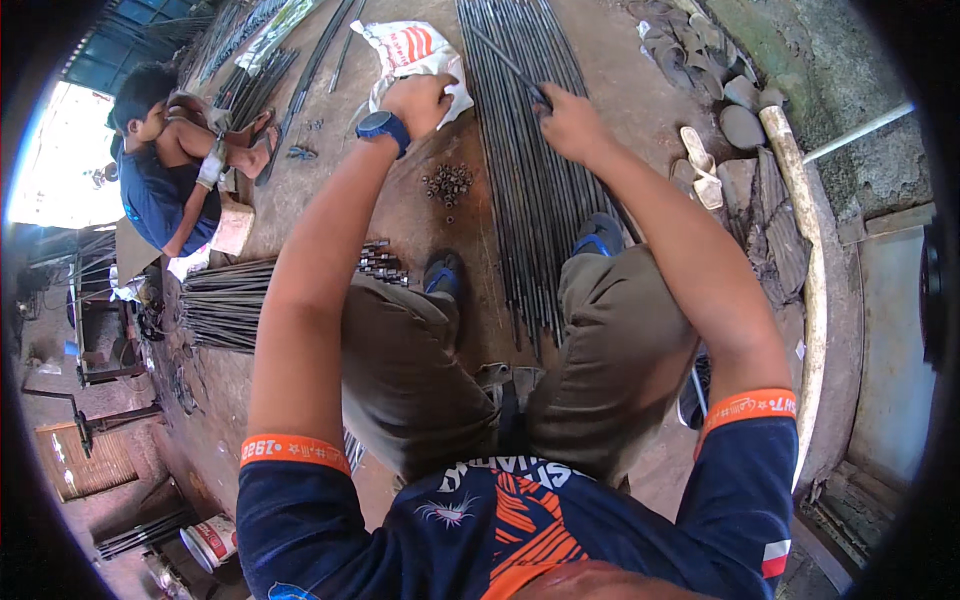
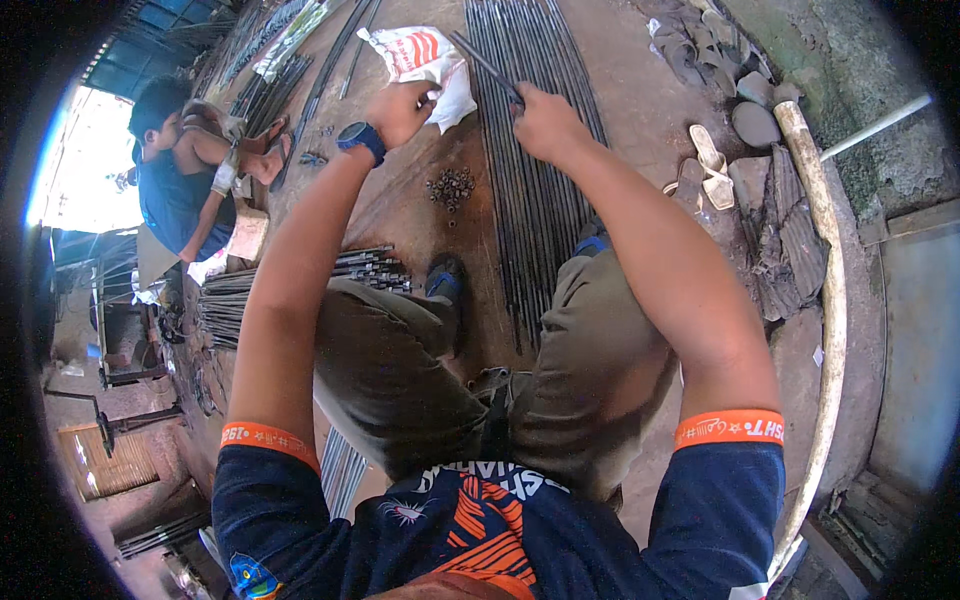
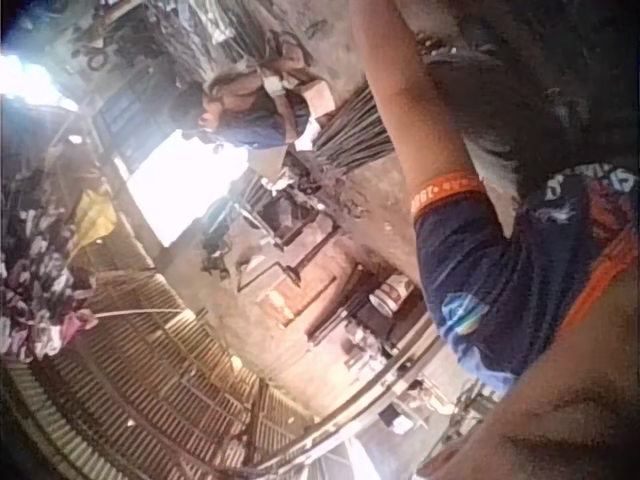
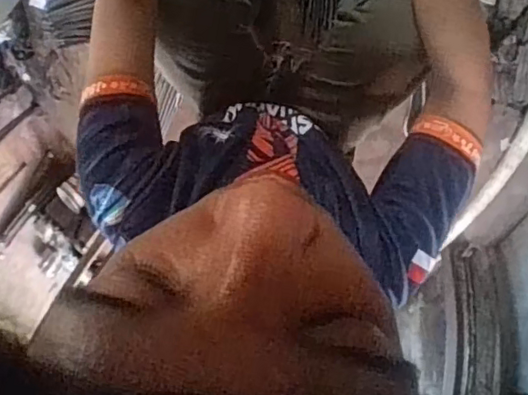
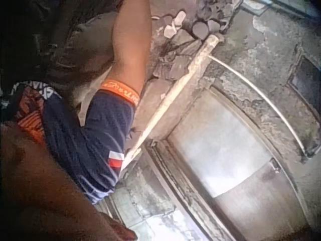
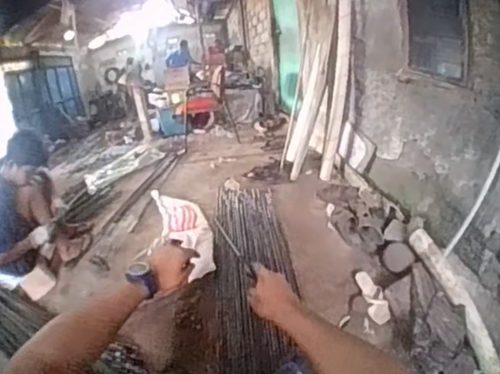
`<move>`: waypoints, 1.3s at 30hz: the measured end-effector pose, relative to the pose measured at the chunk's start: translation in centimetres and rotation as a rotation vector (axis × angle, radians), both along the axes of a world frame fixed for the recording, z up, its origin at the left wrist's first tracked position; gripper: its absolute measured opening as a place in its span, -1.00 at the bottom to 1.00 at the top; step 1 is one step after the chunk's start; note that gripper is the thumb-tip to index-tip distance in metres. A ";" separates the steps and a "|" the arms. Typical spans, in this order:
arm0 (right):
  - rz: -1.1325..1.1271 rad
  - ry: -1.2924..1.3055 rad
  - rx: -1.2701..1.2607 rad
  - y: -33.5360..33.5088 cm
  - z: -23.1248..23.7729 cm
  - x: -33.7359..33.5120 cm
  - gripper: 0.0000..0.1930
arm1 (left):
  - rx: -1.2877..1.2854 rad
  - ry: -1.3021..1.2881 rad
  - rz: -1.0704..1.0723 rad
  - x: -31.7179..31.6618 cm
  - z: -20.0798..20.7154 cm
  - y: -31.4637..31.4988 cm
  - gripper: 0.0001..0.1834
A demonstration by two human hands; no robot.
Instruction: Screwing metal nuts onto the ends of long threaded metal rods in a workshop.
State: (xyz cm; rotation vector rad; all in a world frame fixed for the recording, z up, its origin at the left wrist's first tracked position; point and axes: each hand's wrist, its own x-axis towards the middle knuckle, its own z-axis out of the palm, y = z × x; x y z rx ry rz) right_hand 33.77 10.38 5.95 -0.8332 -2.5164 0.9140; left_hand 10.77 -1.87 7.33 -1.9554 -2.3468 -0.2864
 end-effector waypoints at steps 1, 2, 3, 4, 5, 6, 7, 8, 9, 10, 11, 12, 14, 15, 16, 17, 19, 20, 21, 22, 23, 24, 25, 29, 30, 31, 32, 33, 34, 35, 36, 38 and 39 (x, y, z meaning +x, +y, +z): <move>-0.019 -0.034 -0.016 0.0 0.0 0.0 -0.63 | -0.008 -0.012 -0.002 -0.2 -0.8 0.0 -0.67; -0.022 -0.046 -0.024 0.2 -0.4 0.1 -0.63 | -0.118 0.038 -0.017 -0.4 -1.7 0.0 -0.69; -0.031 -0.029 -0.033 0.5 -0.8 0.3 -0.66 | -0.225 0.092 -0.037 -0.6 -2.6 0.3 -0.71; -0.034 -0.006 -0.045 0.8 -1.3 0.1 -0.68 | -0.278 0.095 -0.041 -1.3 -4.1 0.3 -0.75; -0.036 -0.012 -0.051 1.0 -1.8 -0.1 -0.68 | -0.284 0.089 -0.044 -1.8 -5.8 0.2 -0.75; -0.032 0.058 -0.037 1.1 -2.7 -0.4 -0.67 | -0.365 0.164 -0.082 -2.7 -8.0 -0.1 -0.76; -0.033 0.124 -0.022 1.2 -3.3 -0.8 -0.66 | -0.443 0.236 -0.127 -3.4 -10.0 -0.3 -0.77; -0.036 0.115 -0.031 1.3 -3.9 -1.0 -0.66 | -0.451 0.228 -0.132 -3.9 -12.0 -0.7 -0.77; -0.023 0.124 -0.053 1.4 -4.3 -0.8 -0.66 | -0.565 0.209 -0.159 -3.8 -14.3 -0.8 -0.78; -0.005 0.135 -0.070 1.5 -4.4 -0.8 -0.65 | -0.674 0.193 -0.182 -3.6 -15.9 -0.7 -0.79; -0.011 0.119 -0.071 1.5 -4.7 -0.8 -0.65 | -0.673 0.179 -0.192 -3.5 -17.5 -0.6 -0.79; -0.039 0.097 -0.086 1.3 -4.9 -0.9 -0.66 | -0.742 0.187 -0.199 -3.6 -19.0 -0.8 -0.81; -0.062 0.060 -0.104 0.6 -5.7 -1.4 -0.66 | -0.846 0.223 -0.236 -4.1 -22.2 -1.1 -0.82; -0.069 0.059 -0.120 0.4 -6.0 -1.6 -0.66 | -0.842 0.208 -0.248 -4.1 -23.6 -0.9 -0.82; -0.074 0.058 -0.136 0.2 -6.4 -1.8 -0.67 | -0.765 0.163 -0.230 -4.1 -25.0 -0.9 -0.80; -0.077 0.040 -0.133 -0.2 -6.9 -2.1 -0.67 | -0.689 0.117 -0.209 -4.1 -26.5 -0.9 -0.78; -0.039 0.024 -0.207 -1.2 -7.2 -3.2 -0.67 | -0.737 0.089 -0.199 -4.0 -28.6 -1.2 -0.70; -0.033 -0.047 -0.257 -1.5 -7.3 -3.5 -0.66 | -0.786 0.079 -0.189 -4.0 -29.7 -1.4 -0.58; -0.038 -0.058 -0.248 -1.5 -7.2 -3.3 -0.66 | -0.776 0.070 -0.197 -3.4 -30.0 -0.8 -0.58; -0.039 -0.054 -0.250 -1.4 -7.1 -3.1 -0.67 | -0.773 0.090 -0.207 -2.8 -30.4 -0.3 -0.60; -0.041 -0.050 -0.250 -1.0 -7.0 -2.8 -0.67 | -0.768 0.112 -0.217 -2.2 -30.6 0.2 -0.63; -0.028 0.020 -0.235 -0.5 -7.4 -2.8 -0.68 | -0.683 0.108 -0.199 -2.0 -30.9 0.4 -0.71; -0.020 0.018 -0.232 -0.8 -7.3 -3.3 -0.68 | -0.679 0.105 -0.191 -2.6 -32.0 -0.2 -0.71; -0.035 0.020 -0.202 -0.8 -6.8 -3.7 -0.68 | -0.654 0.128 -0.148 -3.4 -34.1 0.2 -0.76; -0.052 -0.041 -0.246 -0.6 -6.4 -3.4 -0.66 | -0.643 0.145 -0.152 -2.8 -34.2 0.5 -0.75; -0.058 -0.085 -0.293 -0.7 -5.8 -3.5 -0.64 | -0.638 0.176 -0.142 -3.3 -34.2 0.3 -0.73; -0.050 -0.051 -0.324 -0.6 -5.7 -3.3 -0.63 | -0.614 0.237 -0.167 -3.8 -34.8 0.3 -0.72; -0.060 -0.042 -0.300 -0.2 -5.9 -2.8 -0.63 | -0.578 0.213 -0.131 -2.9 -34.7 1.1 -0.73; -0.081 -0.077 -0.253 -0.1 -6.0 -2.5 -0.62 | -0.561 0.238 -0.108 -2.4 -34.7 1.5 -0.73; -0.103 -0.106 -0.201 -0.3 -5.9 -2.3 -0.61 | -0.539 0.269 -0.081 -2.3 -34.8 1.6 -0.73; -0.068 -0.082 -0.263 -1.0 -5.4 -2.9 -0.61 | -0.573 0.228 -0.031 -3.6 -35.4 0.1 -0.72; -0.054 -0.022 -0.229 -0.9 -6.5 -2.3 -0.63 | -0.658 0.217 -0.108 -2.8 -35.1 -0.3 -0.69; -0.035 0.039 -0.160 -1.1 -7.1 -2.4 -0.66 | -0.683 0.148 -0.051 -3.0 -34.7 -0.7 -0.73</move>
